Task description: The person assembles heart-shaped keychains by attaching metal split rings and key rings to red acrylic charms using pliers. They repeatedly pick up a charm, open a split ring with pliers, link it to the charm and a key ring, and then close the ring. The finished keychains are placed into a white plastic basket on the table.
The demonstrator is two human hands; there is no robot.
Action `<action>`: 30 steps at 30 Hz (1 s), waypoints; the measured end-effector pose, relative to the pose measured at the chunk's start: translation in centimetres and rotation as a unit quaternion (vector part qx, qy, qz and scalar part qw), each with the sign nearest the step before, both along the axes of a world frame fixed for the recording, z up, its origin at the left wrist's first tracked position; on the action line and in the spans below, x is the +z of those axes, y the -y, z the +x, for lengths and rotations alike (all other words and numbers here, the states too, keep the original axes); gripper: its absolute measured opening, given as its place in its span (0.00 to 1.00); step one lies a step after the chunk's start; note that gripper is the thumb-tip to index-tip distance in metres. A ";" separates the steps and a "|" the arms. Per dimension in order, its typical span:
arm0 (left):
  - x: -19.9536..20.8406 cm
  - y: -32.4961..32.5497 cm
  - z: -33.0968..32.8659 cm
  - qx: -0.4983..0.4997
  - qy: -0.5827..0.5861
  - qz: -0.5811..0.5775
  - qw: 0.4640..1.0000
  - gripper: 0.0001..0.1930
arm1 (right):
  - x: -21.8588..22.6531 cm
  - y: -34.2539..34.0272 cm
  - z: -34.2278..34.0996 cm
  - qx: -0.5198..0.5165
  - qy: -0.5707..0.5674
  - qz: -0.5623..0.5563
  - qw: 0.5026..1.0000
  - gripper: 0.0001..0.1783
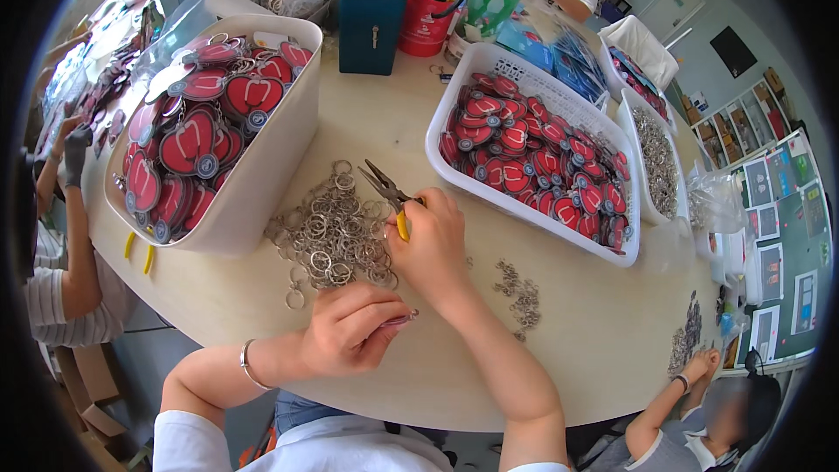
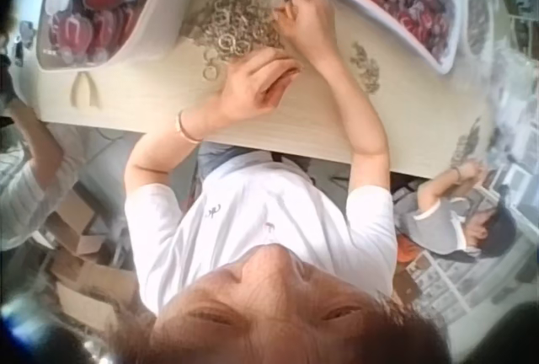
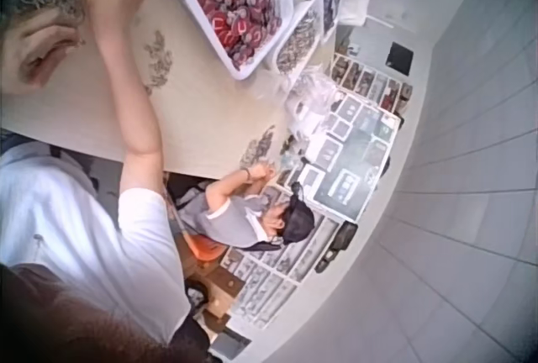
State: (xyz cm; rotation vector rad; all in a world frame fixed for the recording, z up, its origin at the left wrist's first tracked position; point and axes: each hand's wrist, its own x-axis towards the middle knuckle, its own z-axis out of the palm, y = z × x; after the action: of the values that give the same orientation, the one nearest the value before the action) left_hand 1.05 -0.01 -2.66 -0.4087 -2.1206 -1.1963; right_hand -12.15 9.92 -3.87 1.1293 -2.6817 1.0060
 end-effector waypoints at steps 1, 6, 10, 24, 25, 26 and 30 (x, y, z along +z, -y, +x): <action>-0.1 -0.1 0.0 0.001 0.009 0.006 1.000 0.11 | 0.7 -0.5 0.3 0.004 -0.007 -0.014 1.000 0.07; 0.0 -0.1 -0.1 0.012 0.051 0.077 0.996 0.11 | 5.8 -3.5 1.9 0.058 0.175 -0.109 0.977 0.07; 0.2 -0.4 -0.1 0.007 0.048 0.105 0.993 0.10 | 7.4 -5.7 2.8 0.073 0.266 -0.144 0.950 0.07; 0.3 -0.2 0.0 0.002 0.012 0.095 0.995 0.11 | 8.9 -6.7 4.6 0.104 0.288 -0.141 0.942 0.07; 0.3 -0.2 0.0 0.002 0.010 0.095 0.995 0.11 | 8.9 -6.7 4.7 0.103 0.292 -0.143 0.940 0.07; 0.3 -0.2 0.0 0.003 0.012 0.093 0.996 0.11 | 9.0 -6.7 4.8 0.103 0.296 -0.144 0.939 0.07; 0.3 -0.2 0.0 0.005 0.009 0.090 0.996 0.11 | 9.0 -6.6 4.9 0.097 0.307 -0.142 0.936 0.06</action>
State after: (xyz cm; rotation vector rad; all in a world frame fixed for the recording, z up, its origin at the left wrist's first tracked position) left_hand 1.07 0.21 -2.35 -0.3064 -2.0072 -1.3767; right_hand -7.21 16.47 5.09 1.1850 -2.7231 2.0002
